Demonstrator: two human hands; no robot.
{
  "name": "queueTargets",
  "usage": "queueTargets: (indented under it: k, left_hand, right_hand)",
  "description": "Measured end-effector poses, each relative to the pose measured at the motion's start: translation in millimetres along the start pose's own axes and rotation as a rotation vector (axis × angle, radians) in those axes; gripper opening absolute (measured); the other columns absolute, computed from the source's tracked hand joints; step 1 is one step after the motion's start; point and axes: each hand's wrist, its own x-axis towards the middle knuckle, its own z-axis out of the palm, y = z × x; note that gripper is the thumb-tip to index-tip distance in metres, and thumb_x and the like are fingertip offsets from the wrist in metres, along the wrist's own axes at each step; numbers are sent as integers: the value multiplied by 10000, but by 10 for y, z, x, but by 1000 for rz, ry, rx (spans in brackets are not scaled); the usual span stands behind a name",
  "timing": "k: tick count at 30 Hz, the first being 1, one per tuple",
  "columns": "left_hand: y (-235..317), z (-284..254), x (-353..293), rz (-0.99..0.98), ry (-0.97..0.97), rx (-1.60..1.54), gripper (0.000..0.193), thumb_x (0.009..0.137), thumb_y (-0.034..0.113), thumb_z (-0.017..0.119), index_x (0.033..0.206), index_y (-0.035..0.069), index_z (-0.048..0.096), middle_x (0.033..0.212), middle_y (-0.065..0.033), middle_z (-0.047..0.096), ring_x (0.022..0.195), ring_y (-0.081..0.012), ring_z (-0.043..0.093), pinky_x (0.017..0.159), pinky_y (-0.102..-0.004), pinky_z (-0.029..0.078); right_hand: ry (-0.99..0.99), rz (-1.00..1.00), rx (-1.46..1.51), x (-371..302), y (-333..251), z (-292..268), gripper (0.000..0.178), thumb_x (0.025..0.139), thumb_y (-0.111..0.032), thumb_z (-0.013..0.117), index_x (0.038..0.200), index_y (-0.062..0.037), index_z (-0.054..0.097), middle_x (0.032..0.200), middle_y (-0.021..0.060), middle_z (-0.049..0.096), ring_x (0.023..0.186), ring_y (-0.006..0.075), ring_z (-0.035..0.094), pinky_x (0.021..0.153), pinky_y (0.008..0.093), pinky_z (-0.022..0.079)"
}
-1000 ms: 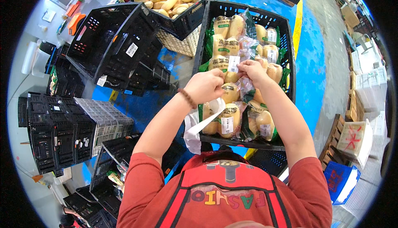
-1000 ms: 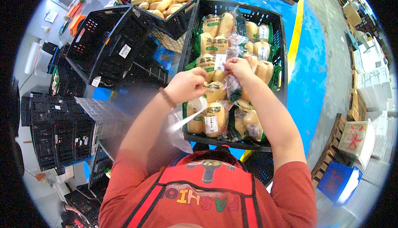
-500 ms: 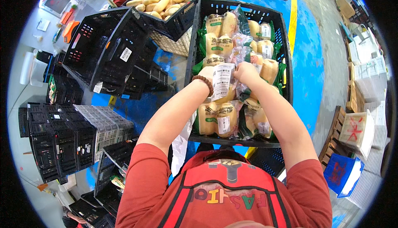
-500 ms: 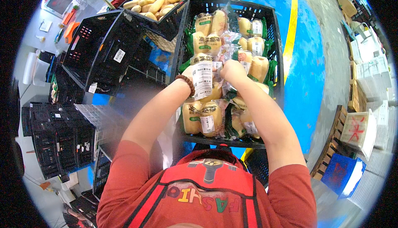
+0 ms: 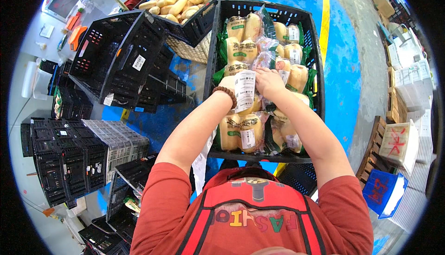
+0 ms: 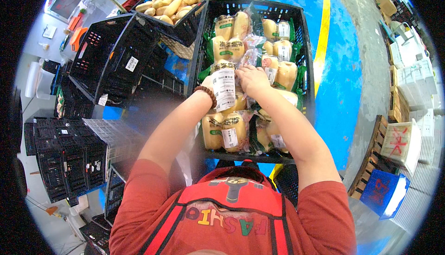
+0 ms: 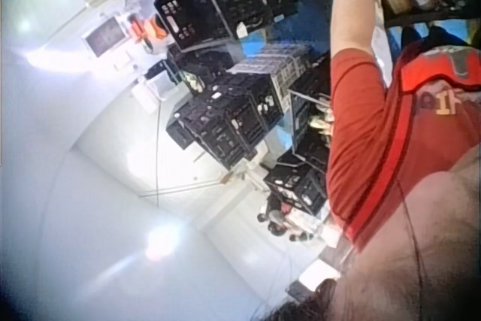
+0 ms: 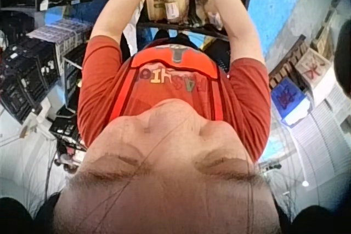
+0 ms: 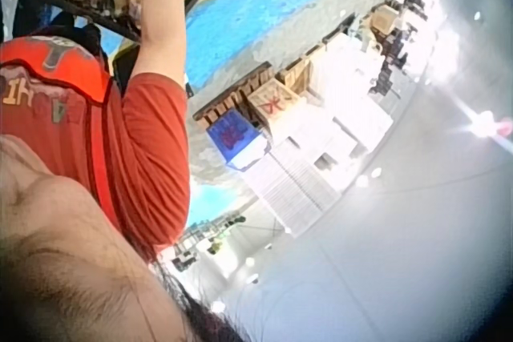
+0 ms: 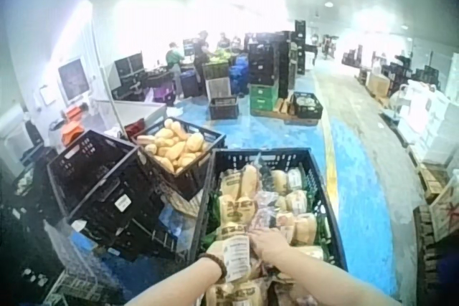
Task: The person handles packaged daikon radishes, applying printed labels to each package and arranging them in black plastic crates. The person also moves crates and repositions packages to organize the display.
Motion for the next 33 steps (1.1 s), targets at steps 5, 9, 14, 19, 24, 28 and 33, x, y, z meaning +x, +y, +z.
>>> queueTargets:
  k: [5,9,14,19,24,28,33]
  left_hand:
    - [-66,-135,-117,37,-45,-42,380,895,292,452,1224,121,540,1326,-95,496,1203,-232,470,1014,-312,364]
    - [3,-377,-571,82,469,-372,213,822,183,585,1003,104,664,997,-106,667,883,-270,647,748,-344,520]
    - [196,-531,-1039,13,892,-760,173,803,92,625,961,39,671,921,-109,685,831,-233,668,694,-319,528]
    - [420,-581,-1247,107,1099,-525,144,796,98,647,903,5,672,906,-115,686,839,-207,668,715,-298,512]
    - [437,-427,-1316,12,1077,-846,178,888,131,603,1008,7,647,840,-41,648,712,-94,592,655,-231,479]
    - [535,-704,-1548,45,793,-1536,269,925,212,575,1045,-27,602,819,-9,602,690,-37,544,589,-181,447]
    - [270,-742,-1637,108,947,-1264,241,939,164,541,1050,-39,608,804,-8,614,707,-50,548,652,-187,444]
  right_hand:
    - [-62,-20,-37,-17,-51,-71,392,825,-159,542,1216,-128,551,1265,30,550,1212,190,457,981,392,352]
    - [102,30,415,-46,10,-269,399,836,-236,589,1214,-111,561,1186,101,597,1116,239,543,919,374,416]
    - [-134,256,1597,-457,-574,-854,390,966,-369,455,1193,-67,551,1103,37,612,1017,137,560,864,305,440]
    - [-94,340,1680,-625,-963,-782,331,863,-315,656,1022,-41,559,931,22,604,819,101,583,707,245,460]
    - [-30,225,1760,-681,-971,-814,186,845,-162,678,928,-3,628,809,0,628,705,70,562,621,213,460]
    - [-76,150,1470,-701,-815,-984,101,855,-95,644,897,-7,667,763,1,642,676,52,547,621,202,448]
    - [109,231,1477,-727,-480,-1013,96,875,-105,612,909,-31,663,794,16,661,707,71,602,623,206,461]
